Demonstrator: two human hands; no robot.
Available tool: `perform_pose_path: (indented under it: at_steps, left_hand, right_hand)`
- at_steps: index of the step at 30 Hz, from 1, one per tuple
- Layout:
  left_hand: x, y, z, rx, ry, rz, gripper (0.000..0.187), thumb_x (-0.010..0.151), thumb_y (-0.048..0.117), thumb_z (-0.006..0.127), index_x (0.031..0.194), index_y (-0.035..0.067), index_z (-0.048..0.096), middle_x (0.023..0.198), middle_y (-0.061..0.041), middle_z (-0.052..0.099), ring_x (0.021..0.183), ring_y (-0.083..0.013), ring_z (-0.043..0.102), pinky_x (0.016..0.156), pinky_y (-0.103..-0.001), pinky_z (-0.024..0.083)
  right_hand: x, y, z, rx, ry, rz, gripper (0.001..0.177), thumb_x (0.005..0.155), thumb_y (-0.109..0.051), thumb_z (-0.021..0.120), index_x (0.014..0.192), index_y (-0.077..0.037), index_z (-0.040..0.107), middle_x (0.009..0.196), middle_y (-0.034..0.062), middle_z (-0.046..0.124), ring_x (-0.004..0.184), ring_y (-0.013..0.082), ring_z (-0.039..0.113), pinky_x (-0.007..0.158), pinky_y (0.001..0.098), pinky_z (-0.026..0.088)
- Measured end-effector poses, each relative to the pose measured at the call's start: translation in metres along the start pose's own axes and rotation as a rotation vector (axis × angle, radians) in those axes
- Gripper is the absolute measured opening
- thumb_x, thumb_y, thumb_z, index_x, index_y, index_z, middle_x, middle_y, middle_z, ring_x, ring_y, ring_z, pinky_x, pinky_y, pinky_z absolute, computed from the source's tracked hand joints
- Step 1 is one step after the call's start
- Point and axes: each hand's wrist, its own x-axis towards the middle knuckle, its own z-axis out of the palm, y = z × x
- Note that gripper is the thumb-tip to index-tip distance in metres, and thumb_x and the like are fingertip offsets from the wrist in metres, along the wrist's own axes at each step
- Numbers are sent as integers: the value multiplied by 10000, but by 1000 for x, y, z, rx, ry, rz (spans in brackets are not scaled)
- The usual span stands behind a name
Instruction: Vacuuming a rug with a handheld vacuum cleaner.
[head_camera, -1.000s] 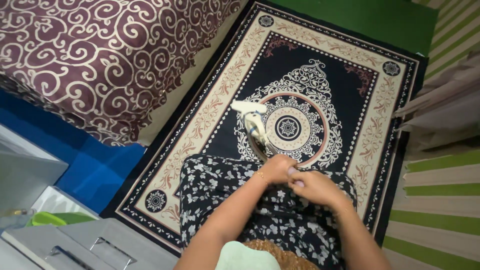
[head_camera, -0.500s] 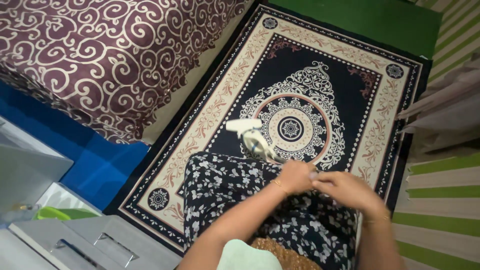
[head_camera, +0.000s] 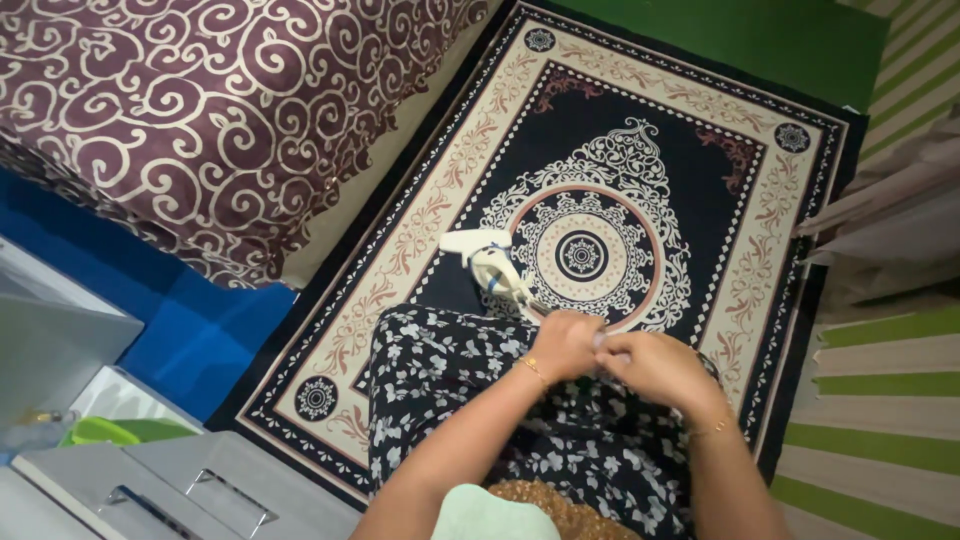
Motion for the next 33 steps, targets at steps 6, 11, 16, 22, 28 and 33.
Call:
perform_pose_path:
  at_steps: [6, 11, 16, 22, 28, 33]
  left_hand:
    - [-2, -61, 3, 3, 52, 1, 217, 817, 312, 721, 834, 105, 657, 806, -141, 692, 817, -369, 687, 756, -498, 524]
    - [-20, -122, 31, 67, 53, -12, 238, 740, 267, 729, 841, 70, 641, 848, -170, 689, 871, -393, 668, 776, -505, 523]
    - [-20, -112, 40, 72, 112, 7, 221, 748, 250, 709, 879, 80, 658, 879, -172, 694, 894, -397, 662, 786, -509, 523]
    - [4, -9, 29, 38, 110, -175, 186, 808, 262, 715, 818, 93, 641, 838, -155, 693, 836, -394, 676, 714, -513, 522]
    - [13, 59, 2, -51, 149, -172, 227, 749, 224, 776, 821, 80, 615, 780, -151, 677, 810, -390, 661, 719, -513, 516]
    - [21, 40, 1, -13, 189, -187, 230, 729, 229, 786, 817, 92, 624, 796, -146, 680, 819, -384, 668, 723, -508, 513]
  right_hand:
    - [46, -13, 32, -25, 37, -14, 290, 868, -454, 660, 1085, -295, 767, 939, 100, 775, 857, 324, 741, 799, 422, 571]
    - [79, -7, 85, 59, 32, -67, 265, 877, -422, 645, 1061, -277, 769, 977, 87, 773, 893, 320, 736, 812, 439, 570]
    - [67, -3, 79, -21, 24, -50, 280, 894, -435, 641, 1125, -323, 752, 1018, 80, 775, 939, 320, 733, 853, 443, 569]
    - [9, 4, 5, -124, 56, 25, 326, 880, -459, 649, 1179, -371, 746, 1062, 34, 772, 957, 279, 747, 853, 405, 583]
    - [-27, -6, -31, -141, 92, 188, 290, 864, -455, 684, 1095, -325, 800, 940, 18, 806, 881, 245, 770, 795, 375, 600]
    - [-13, -14, -27, -152, 164, 157, 272, 844, -442, 704, 1066, -326, 808, 915, 43, 790, 850, 270, 756, 775, 390, 590]
